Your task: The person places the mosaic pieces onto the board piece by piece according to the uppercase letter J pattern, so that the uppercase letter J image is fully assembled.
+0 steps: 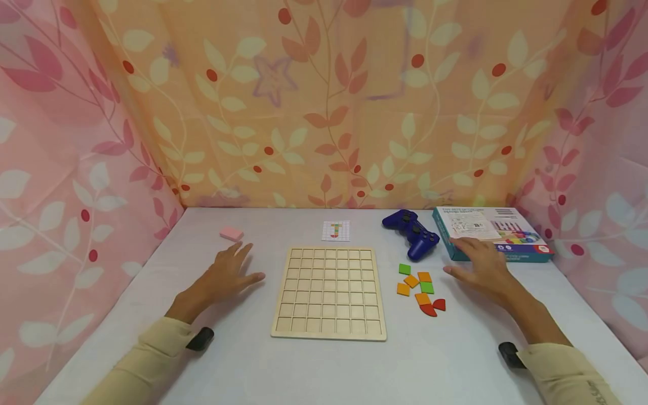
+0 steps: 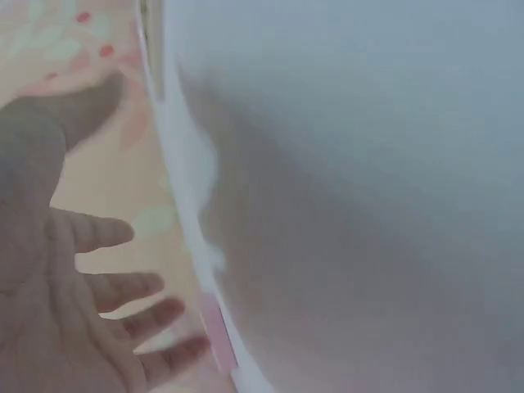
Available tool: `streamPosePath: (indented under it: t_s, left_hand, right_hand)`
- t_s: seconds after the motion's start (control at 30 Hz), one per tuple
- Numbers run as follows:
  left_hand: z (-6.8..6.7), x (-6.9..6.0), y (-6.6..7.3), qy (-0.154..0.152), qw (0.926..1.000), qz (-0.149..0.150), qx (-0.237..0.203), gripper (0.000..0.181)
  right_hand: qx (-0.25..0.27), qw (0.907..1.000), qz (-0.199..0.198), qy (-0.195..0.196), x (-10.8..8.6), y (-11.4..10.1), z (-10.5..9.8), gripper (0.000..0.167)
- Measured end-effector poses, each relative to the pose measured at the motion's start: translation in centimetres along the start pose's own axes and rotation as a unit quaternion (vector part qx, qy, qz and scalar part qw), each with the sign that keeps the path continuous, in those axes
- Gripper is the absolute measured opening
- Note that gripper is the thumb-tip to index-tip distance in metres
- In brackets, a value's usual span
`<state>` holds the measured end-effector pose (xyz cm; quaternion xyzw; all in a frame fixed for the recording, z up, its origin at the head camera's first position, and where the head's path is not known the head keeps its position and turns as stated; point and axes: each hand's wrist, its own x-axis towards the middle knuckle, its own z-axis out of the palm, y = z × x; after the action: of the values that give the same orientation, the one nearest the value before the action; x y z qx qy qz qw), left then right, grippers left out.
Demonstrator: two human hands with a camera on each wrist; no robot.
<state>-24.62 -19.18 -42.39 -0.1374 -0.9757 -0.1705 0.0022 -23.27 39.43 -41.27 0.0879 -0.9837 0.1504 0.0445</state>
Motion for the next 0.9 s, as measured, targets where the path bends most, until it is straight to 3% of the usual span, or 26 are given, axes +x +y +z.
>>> streamPosePath:
  t_s: [0.07, 0.17, 0.27, 0.37, 0.5, 0.9]
  left_hand:
    - [0.3, 0.1, 0.7, 0.001, 0.9996, 0.008, -0.027, 0.083]
    - [0.6, 0.0, 2.0, 0.008, 0.9946, 0.015, -0.103, 0.070]
    - [0.9, -0.1, 3.3, 0.012, 0.9823, 0.017, -0.186, 0.059]
    - [1.4, -0.1, 4.4, 0.005, 0.9713, 0.012, -0.237, 0.054]
    - [1.9, 0.0, 5.4, -0.005, 0.9665, -0.002, -0.257, 0.052]
    - [2.6, 0.2, 6.0, -0.014, 0.9689, -0.016, -0.247, 0.053]
  right_hand:
    - [0.030, 0.9995, -0.005, -0.012, 0.0, -0.8, 0.2, 0.080]
    - [0.067, 0.9972, -0.009, -0.032, 0.0, -1.9, 0.7, 0.069]
    - [0.091, 0.9944, -0.015, -0.052, 0.1, -2.7, 1.2, 0.057]
    - [0.105, 0.9922, -0.022, -0.063, 0.3, -3.3, 1.7, 0.046]
    - [0.118, 0.9901, -0.029, -0.071, 0.4, -3.6, 1.9, 0.034]
    - [0.120, 0.9889, -0.018, -0.085, 0.6, -3.8, 2.0, 0.030]
